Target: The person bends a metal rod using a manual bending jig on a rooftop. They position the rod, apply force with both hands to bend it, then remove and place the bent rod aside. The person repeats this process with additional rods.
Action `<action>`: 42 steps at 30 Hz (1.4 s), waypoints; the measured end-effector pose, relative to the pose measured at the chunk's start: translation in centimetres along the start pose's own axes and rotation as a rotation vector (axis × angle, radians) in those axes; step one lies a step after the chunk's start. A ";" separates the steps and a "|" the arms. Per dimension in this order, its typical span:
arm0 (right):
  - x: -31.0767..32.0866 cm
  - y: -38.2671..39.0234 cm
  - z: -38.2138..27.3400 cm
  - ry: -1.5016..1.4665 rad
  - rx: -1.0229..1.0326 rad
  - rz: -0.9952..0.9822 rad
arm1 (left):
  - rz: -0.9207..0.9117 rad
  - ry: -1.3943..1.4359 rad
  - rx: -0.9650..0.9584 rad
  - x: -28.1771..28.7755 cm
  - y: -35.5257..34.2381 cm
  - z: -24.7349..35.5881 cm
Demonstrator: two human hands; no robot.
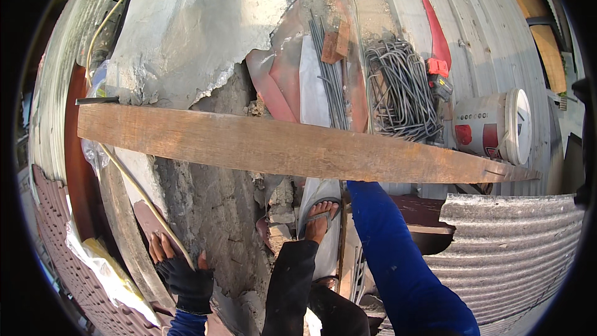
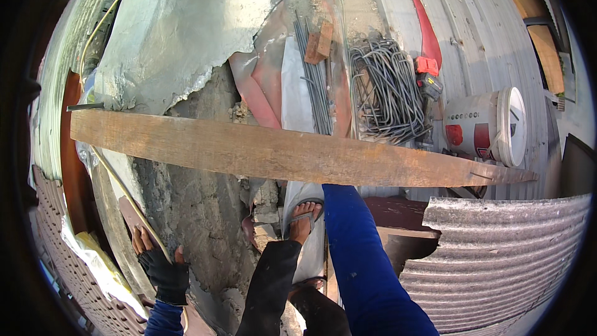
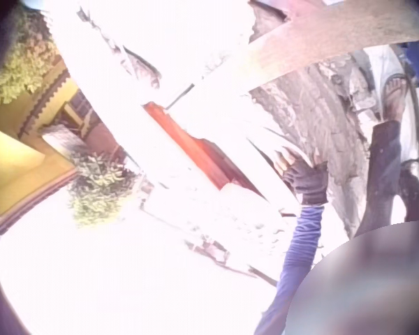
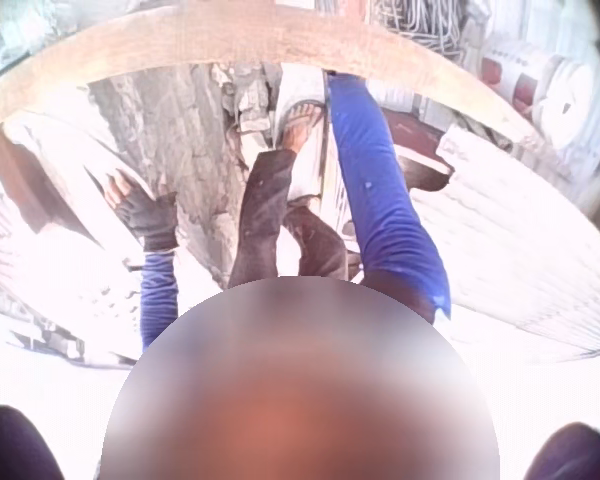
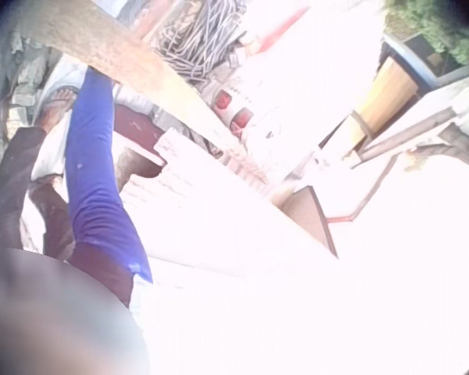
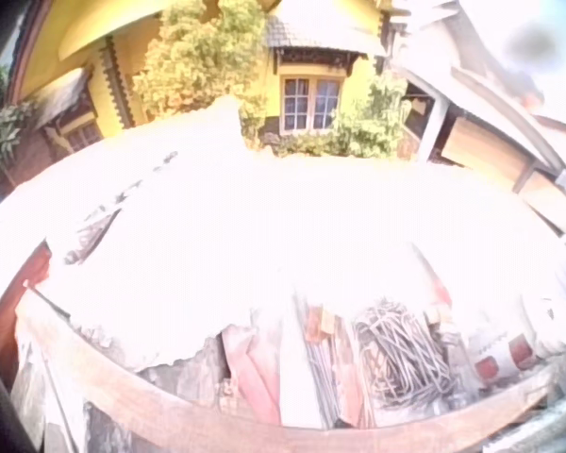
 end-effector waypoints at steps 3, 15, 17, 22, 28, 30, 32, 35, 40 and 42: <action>-0.2 -4.0 -0.5 0.334 -0.002 0.052 | -0.022 -0.049 -0.020 -0.1 0.1 0.2; 17.8 -5.9 -15.2 -0.738 0.368 0.735 | -0.140 -0.062 0.062 -0.4 0.9 -0.1; 19.1 -7.3 -17.7 -0.756 0.446 0.708 | -0.145 -0.081 0.021 -0.4 0.8 0.0; 18.0 -10.3 -19.8 -0.763 0.388 0.687 | -0.123 -0.043 -0.031 -0.3 0.9 0.1; 16.9 -10.6 -15.7 -1.124 0.282 0.443 | -0.136 -0.045 -0.009 -0.6 1.0 0.0; 14.3 -7.5 -13.6 -1.438 0.495 0.157 | -0.147 -0.060 0.053 -0.8 1.4 -0.5; 11.1 -3.7 -10.2 -1.560 0.502 0.051 | -0.100 -0.092 0.006 -0.4 1.4 -0.4; 6.8 5.5 -4.0 -1.306 0.540 0.050 | -0.100 -0.065 -0.032 -0.8 1.3 -0.4; 0.8 25.0 1.9 0.365 0.566 0.539 | -0.187 0.105 0.050 -0.1 0.6 -0.3; 0.2 29.3 6.8 -0.722 0.238 -0.063 | -0.147 0.091 0.041 2.2 -0.3 1.0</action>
Point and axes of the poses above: each hand's wrist, its own y-axis away from the middle knuckle, its own x-axis out of the back of the hand, z = x × y, the point moved 9 cm from there along -y, towards the middle knuckle, and after that the axes turned 10 degrees about -x, right-handed, at the moved point
